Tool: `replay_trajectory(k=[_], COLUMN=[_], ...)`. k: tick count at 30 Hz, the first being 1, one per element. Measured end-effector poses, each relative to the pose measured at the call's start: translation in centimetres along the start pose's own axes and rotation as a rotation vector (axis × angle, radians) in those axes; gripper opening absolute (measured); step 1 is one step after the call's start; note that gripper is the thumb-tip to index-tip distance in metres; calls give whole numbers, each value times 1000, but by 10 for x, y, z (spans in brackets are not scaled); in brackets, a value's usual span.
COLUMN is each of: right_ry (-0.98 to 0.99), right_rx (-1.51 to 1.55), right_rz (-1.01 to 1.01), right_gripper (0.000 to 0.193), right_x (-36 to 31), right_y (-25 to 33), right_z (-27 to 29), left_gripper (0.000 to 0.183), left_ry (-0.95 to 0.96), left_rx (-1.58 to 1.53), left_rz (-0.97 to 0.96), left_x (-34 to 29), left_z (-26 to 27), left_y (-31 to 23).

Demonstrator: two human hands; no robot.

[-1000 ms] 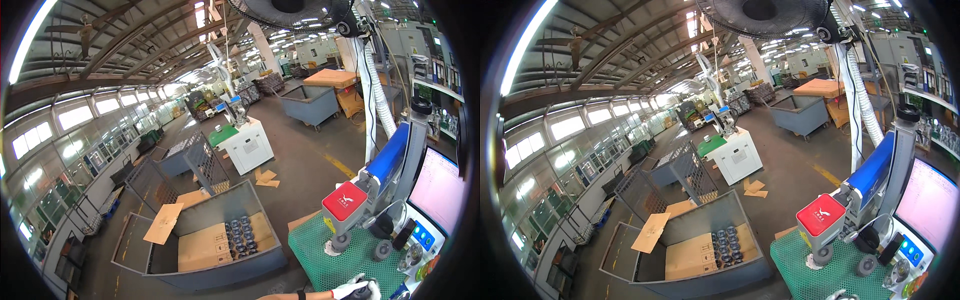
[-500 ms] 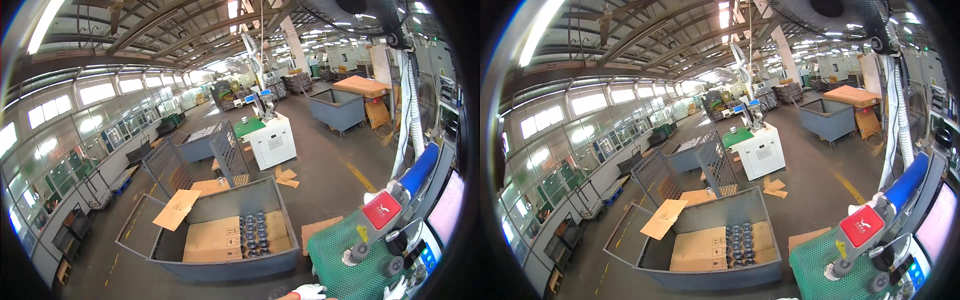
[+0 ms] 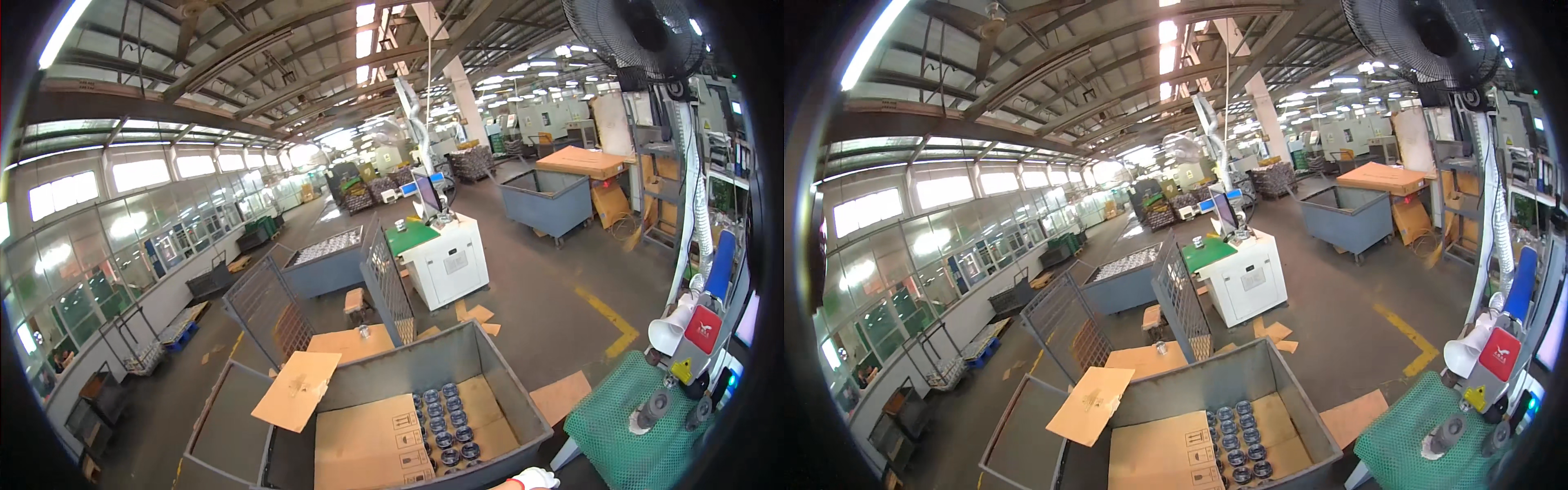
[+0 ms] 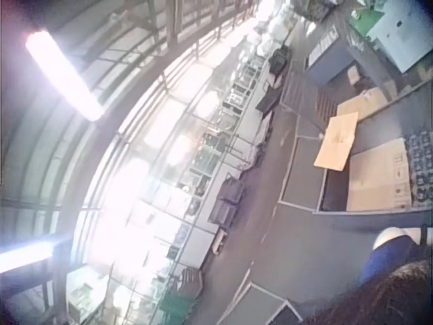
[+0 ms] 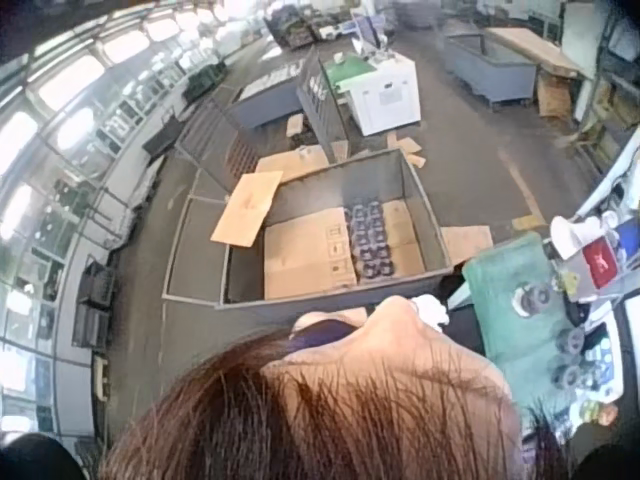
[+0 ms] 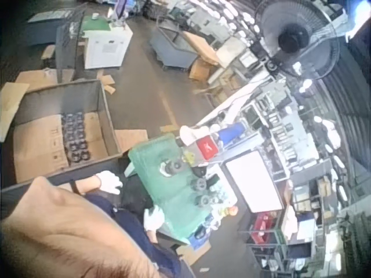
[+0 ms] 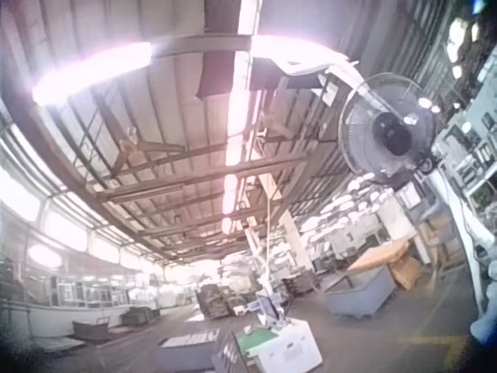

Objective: Transferring and organizing metal industrial parts from a workstation into a large storage bin.

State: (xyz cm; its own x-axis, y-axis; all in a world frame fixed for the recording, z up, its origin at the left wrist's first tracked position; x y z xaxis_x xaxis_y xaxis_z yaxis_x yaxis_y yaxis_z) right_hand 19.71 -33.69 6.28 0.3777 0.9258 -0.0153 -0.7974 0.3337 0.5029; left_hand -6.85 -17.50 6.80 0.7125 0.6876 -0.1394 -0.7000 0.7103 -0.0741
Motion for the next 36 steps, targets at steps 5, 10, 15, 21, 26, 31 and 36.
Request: replay_trajectory(k=[5,10,15,21,26,31,36], right_ry=[65,-69,-171,-344,-654,-784,-967], right_rx=[78,179,298,307,408,616,663], right_rz=[241,349,20,-775,-1290,-1551,-1610], right_gripper=[60,60,47,54,59,57,56], right_x=[-23,-85,-218,-499,-725,-809,-854], right_y=[40,92,100,74,137,199,197], right_z=[-68,-72,-58,-112,-202,-241,-245], left_gripper=[33,39,54,39,50,49,46], left_ry=[35,231,497,31,-96,435,348], left_rx=[79,133,310,529,385,230,540], left_rz=[-15,58,-284,-859,-1473,-2106,-2233], left_x=[-65,-134,-158,-174,-327,-485,-530], left_z=[-9,-88,-92,-68,-75,-101,-133], left_y=[58,99,49,-126,-297,-372,-411])
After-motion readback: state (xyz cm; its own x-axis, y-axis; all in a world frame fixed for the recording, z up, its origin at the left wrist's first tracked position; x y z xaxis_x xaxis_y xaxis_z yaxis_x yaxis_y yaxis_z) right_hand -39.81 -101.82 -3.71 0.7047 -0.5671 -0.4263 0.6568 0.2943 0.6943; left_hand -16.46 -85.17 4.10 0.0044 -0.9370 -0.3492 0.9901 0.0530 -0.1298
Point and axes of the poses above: each hand's wrist, its own x-axis towards the middle knuckle, its own z-axis out of the back of the hand, y = z × x, the point moved 3 cm from there along x, towards the middle knuckle, and after that the axes turned 15 degrees about x, right-handed, at the moved point
